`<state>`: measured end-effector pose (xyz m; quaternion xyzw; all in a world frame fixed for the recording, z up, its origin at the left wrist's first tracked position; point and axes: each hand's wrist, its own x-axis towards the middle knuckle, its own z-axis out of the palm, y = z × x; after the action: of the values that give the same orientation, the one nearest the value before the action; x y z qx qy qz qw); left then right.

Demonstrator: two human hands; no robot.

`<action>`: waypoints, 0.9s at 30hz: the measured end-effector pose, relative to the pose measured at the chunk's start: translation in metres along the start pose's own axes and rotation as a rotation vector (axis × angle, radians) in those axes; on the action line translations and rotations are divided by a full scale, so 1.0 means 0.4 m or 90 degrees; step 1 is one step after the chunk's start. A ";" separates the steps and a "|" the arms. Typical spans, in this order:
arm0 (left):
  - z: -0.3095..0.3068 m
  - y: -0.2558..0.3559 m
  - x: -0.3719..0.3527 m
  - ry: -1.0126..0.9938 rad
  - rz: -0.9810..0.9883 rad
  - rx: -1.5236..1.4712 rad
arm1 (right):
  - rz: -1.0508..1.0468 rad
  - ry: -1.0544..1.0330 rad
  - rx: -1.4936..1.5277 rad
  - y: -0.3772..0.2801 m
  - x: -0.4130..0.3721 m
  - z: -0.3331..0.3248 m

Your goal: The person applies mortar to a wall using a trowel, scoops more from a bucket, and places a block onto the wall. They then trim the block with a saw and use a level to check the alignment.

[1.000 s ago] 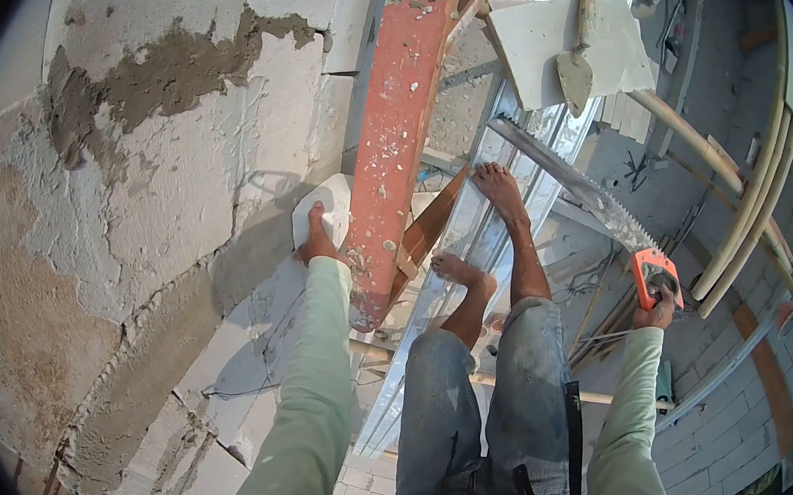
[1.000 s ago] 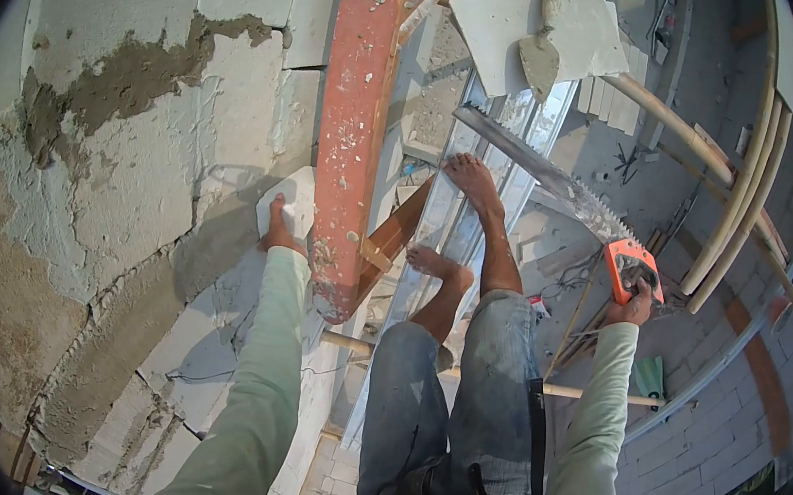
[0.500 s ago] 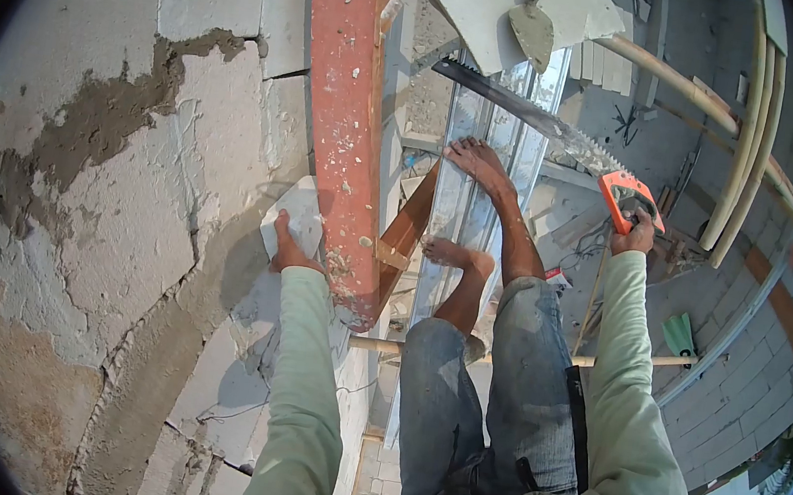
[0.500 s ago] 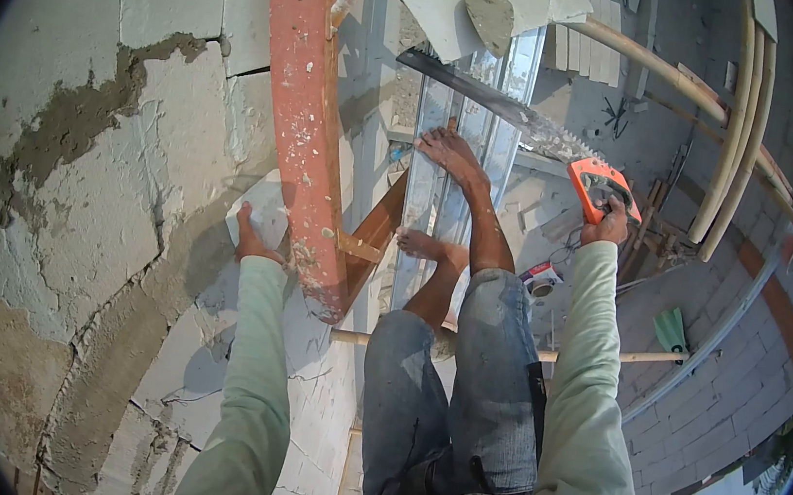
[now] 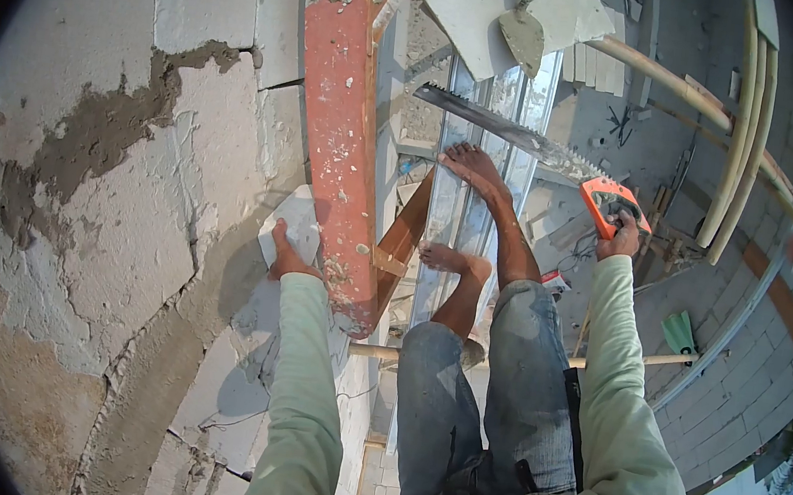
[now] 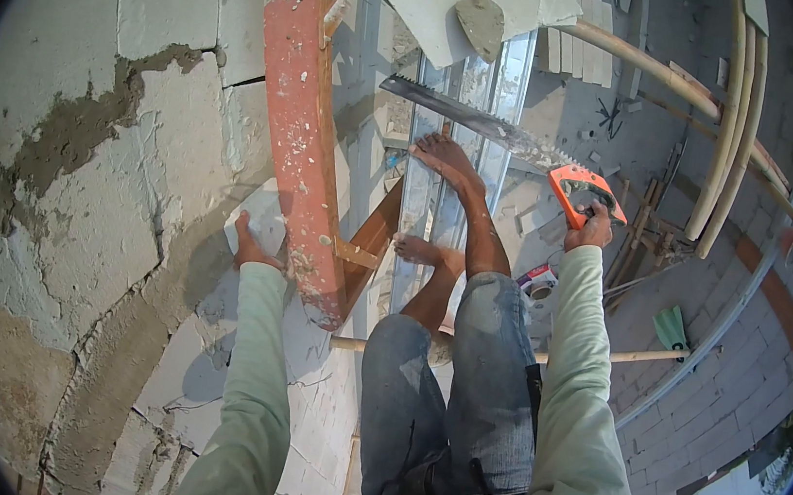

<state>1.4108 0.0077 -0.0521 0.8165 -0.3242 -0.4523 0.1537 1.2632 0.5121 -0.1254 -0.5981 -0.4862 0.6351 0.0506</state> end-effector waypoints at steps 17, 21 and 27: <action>0.021 0.024 -0.046 0.123 0.027 0.090 | -0.036 -0.048 -0.011 -0.037 -0.066 0.029; -0.012 0.038 -0.061 0.060 -0.044 0.122 | -0.038 -0.040 0.058 -0.069 -0.066 -0.018; 0.007 -0.012 0.040 0.183 -0.041 0.176 | -0.102 -0.106 -0.006 -0.289 -0.124 -0.108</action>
<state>1.4164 0.0005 -0.0665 0.8961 -0.3315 -0.2867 0.0702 1.2522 0.5646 -0.0037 -0.5031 -0.5377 0.6741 0.0577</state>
